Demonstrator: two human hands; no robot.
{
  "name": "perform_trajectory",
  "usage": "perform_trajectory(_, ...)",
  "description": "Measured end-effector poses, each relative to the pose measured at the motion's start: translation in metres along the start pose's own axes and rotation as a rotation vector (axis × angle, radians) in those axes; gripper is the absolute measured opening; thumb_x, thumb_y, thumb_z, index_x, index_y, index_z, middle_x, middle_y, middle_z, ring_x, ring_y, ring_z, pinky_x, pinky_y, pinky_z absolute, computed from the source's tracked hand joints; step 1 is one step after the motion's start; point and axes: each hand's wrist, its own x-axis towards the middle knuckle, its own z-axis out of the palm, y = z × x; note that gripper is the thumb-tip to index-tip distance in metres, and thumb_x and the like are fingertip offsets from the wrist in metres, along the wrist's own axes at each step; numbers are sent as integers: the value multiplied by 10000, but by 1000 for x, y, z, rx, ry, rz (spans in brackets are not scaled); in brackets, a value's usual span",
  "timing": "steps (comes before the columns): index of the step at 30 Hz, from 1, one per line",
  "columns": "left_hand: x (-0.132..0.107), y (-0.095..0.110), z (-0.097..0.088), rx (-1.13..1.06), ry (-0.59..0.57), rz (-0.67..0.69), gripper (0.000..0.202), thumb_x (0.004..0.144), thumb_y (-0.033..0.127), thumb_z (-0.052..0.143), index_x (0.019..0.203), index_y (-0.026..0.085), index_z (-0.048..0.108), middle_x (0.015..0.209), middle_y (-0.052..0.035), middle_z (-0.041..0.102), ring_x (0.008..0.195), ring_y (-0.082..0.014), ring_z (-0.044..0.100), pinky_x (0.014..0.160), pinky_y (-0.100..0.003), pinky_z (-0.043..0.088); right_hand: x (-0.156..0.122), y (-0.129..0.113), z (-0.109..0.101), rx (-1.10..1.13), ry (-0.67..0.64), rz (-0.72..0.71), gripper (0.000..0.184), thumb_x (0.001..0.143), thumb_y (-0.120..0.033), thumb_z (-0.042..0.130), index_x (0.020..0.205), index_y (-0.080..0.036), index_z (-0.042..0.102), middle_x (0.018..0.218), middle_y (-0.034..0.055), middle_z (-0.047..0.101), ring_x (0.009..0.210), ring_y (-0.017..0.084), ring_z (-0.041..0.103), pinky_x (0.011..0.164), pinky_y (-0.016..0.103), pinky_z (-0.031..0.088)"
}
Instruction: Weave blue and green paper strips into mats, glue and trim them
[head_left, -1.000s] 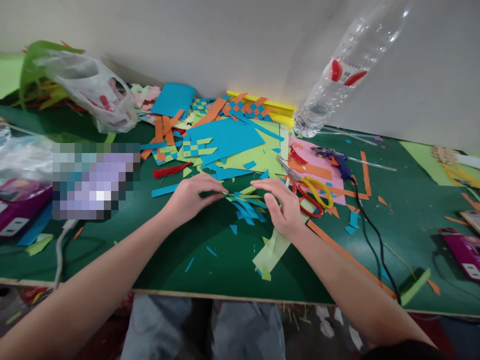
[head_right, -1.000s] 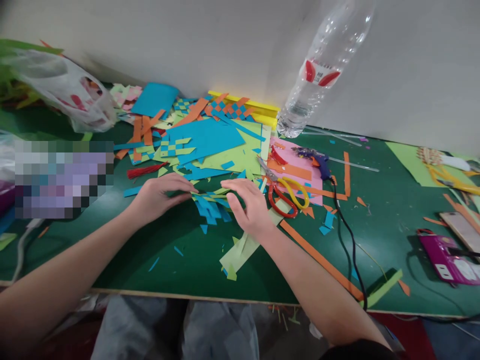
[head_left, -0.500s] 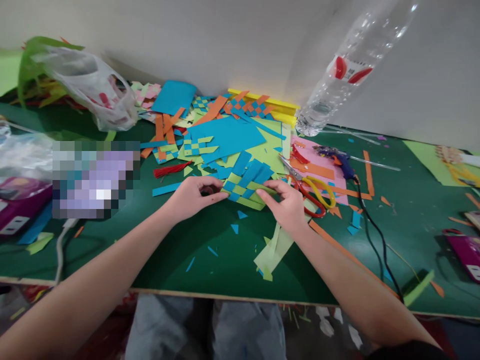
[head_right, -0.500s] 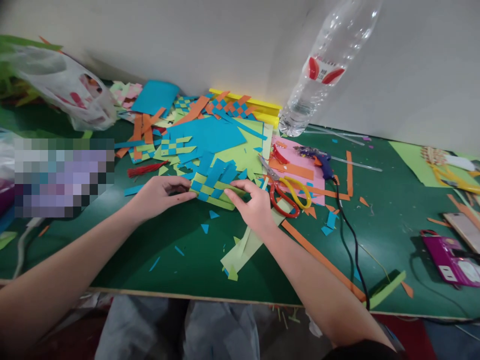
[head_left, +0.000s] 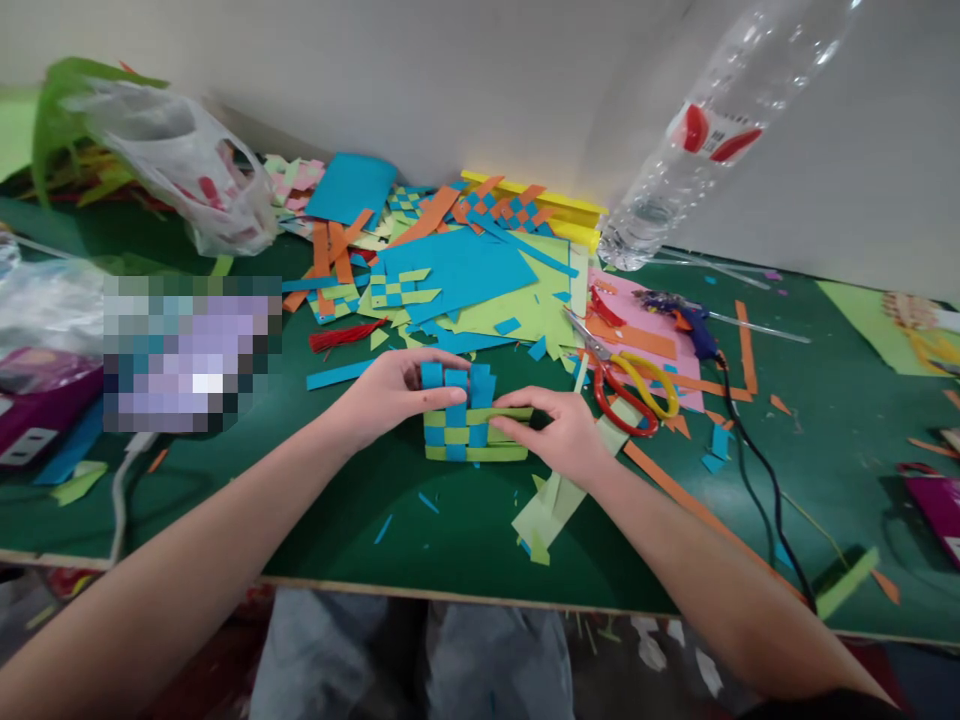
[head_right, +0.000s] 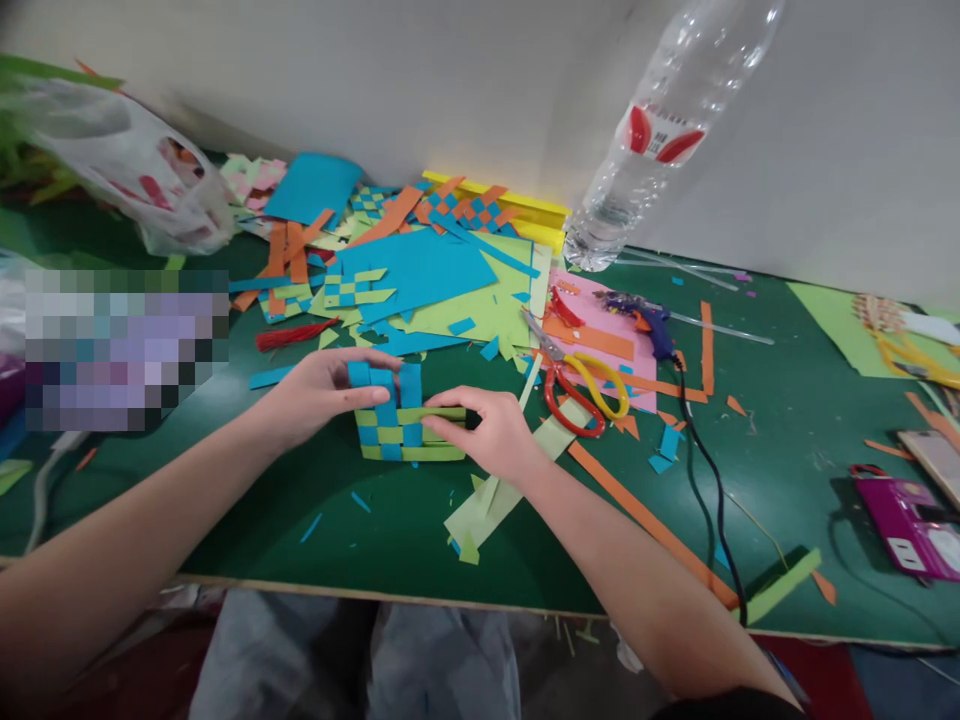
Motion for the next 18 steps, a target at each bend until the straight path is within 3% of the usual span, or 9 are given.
perform_trajectory(5,0,-1,0,6,-1,-59,362,663,508,770,823,186,727,802,-13,727,686,-153,651,636,-247,523,-2,-2,1,-30,17,-12,162,807,-312,699,946,-229,704,925,9,739,805,153,686,716,255,547)
perform_trajectory(11,1,-2,-1,94,101,-59,388,666,547,754,833,197,743,815,-5,735,691,-149,639,643,-243,510,-3,0,1,-6,93,-19,106,848,-303,653,906,-231,706,883,6,738,758,138,680,693,250,550)
perform_trajectory(18,0,0,1,166,93,-63,392,685,562,727,830,199,752,815,-1,730,685,-147,620,604,-233,477,-2,1,4,5,65,24,97,827,-301,675,876,-231,719,841,0,743,699,135,675,653,250,556)
